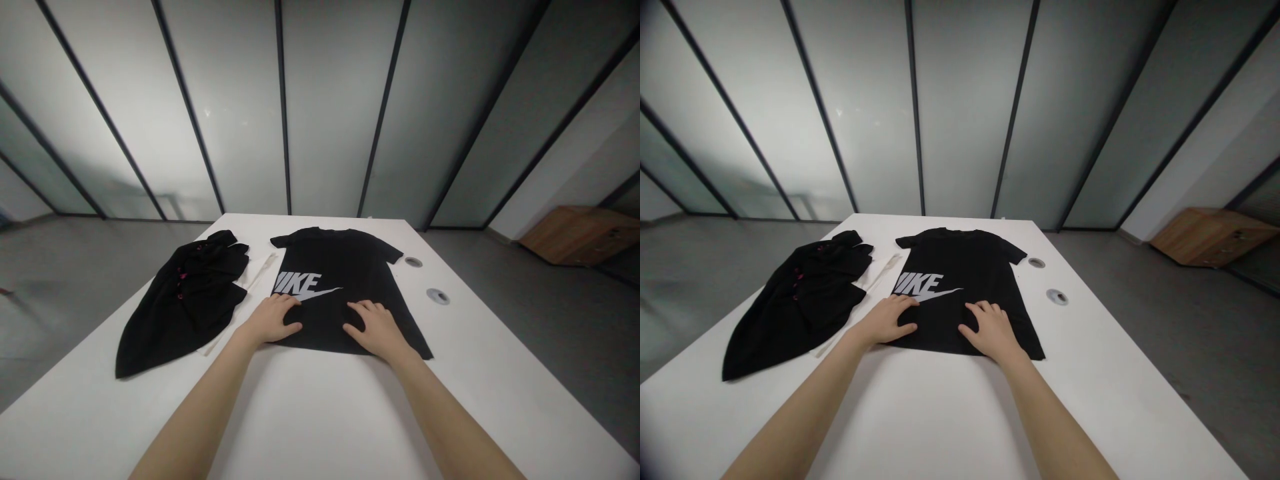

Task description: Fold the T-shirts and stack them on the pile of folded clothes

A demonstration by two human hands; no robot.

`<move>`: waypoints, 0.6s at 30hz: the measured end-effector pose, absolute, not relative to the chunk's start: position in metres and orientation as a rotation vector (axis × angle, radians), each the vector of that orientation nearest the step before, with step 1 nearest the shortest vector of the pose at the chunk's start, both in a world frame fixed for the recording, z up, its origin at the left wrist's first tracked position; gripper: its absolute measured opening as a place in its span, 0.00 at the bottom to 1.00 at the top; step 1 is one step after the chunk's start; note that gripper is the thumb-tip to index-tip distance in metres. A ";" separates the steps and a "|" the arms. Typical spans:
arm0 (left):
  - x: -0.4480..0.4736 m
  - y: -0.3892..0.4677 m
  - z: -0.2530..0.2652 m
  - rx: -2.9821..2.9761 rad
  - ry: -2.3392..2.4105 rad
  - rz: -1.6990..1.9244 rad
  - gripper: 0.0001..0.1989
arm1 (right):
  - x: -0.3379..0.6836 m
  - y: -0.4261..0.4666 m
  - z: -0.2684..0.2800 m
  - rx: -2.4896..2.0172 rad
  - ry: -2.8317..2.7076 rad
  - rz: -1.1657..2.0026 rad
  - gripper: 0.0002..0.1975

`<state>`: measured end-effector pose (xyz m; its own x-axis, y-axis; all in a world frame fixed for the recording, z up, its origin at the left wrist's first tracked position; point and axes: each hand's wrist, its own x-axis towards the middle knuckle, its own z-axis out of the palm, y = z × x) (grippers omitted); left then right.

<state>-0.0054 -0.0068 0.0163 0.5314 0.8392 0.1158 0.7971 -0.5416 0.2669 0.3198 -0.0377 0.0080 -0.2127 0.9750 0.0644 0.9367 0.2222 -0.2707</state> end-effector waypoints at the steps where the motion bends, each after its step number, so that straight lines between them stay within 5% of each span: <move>1: -0.001 -0.008 0.020 2.555 1.446 0.377 0.28 | 0.319 -0.036 0.009 -1.797 -2.241 0.241 0.29; 6: 0.019 -0.006 0.004 2.513 1.550 0.597 0.25 | 0.318 -0.028 -0.005 -1.821 -2.210 0.204 0.29; 18: 0.008 0.013 -0.047 2.485 1.684 0.510 0.35 | 0.325 -0.023 -0.021 -2.114 -2.155 0.246 0.36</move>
